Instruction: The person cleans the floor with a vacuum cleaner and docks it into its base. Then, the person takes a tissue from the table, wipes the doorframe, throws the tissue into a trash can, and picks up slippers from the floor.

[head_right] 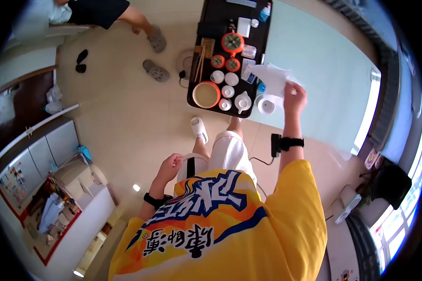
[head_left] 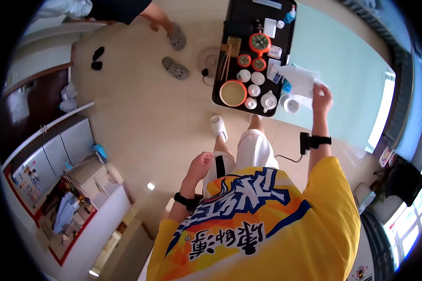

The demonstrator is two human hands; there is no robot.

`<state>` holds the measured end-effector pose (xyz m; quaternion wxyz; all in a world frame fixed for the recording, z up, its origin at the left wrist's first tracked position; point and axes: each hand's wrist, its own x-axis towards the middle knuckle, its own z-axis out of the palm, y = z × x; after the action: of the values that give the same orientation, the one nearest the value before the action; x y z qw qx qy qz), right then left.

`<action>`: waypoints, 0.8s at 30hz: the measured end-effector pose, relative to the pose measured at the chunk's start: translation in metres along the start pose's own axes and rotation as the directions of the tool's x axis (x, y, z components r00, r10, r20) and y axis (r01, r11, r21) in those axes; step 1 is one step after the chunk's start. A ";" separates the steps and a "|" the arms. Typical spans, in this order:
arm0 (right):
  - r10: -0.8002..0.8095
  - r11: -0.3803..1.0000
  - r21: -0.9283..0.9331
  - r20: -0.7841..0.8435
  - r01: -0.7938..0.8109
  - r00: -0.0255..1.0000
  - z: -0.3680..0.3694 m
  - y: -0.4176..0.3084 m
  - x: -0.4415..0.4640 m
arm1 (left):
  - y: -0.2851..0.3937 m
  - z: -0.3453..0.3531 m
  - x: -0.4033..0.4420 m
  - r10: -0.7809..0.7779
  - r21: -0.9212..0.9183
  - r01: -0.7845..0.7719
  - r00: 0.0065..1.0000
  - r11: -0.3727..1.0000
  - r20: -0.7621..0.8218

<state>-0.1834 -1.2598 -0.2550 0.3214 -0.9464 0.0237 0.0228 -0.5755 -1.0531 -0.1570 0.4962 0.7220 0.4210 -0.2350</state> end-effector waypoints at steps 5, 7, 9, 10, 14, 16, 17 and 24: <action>0.001 0.990 0.139 -0.050 0.006 0.999 -0.017 -0.032 -0.020 | -0.035 -0.009 -0.017 0.022 -0.133 -0.032 0.997 0.991 -0.078; -0.137 0.908 0.409 0.085 0.091 0.987 -0.015 -0.068 -0.058 | -0.055 -0.013 -0.031 0.049 -0.203 -0.070 0.993 0.977 -0.108; -0.320 0.735 0.673 0.446 -0.078 0.836 0.000 -0.102 -0.118 | -0.077 -0.023 -0.029 0.103 -0.326 -0.149 0.983 0.934 -0.153; -0.289 0.818 0.558 0.609 -0.140 0.739 0.004 -0.129 -0.156 | -0.084 -0.030 -0.031 0.111 -0.458 -0.179 0.979 0.871 -0.171; -0.492 0.824 0.434 0.867 -0.363 -0.079 0.019 -0.233 -0.321 | -0.096 -0.081 -0.064 0.035 -0.854 -0.149 0.988 0.499 -0.152; -0.454 0.860 0.303 0.821 -0.410 -0.346 0.032 -0.264 -0.402 | -0.129 -0.101 -0.093 0.096 -0.895 -0.221 0.975 0.388 -0.199; -0.355 0.880 0.169 0.854 -0.444 -0.380 0.029 -0.283 -0.439 | -0.152 -0.108 -0.107 0.194 -0.863 -0.336 0.940 0.377 -0.281; -0.438 0.887 0.445 0.726 -0.123 -0.530 0.085 -0.324 -0.569 | -0.254 -0.151 -0.173 -0.174 -0.880 -0.472 0.871 -0.045 -0.459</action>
<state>-0.7344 -0.9341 -0.0930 0.3258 -0.3640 -0.4241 0.7625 -0.8938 -0.9404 -0.0981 0.7707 0.2184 0.4726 0.3673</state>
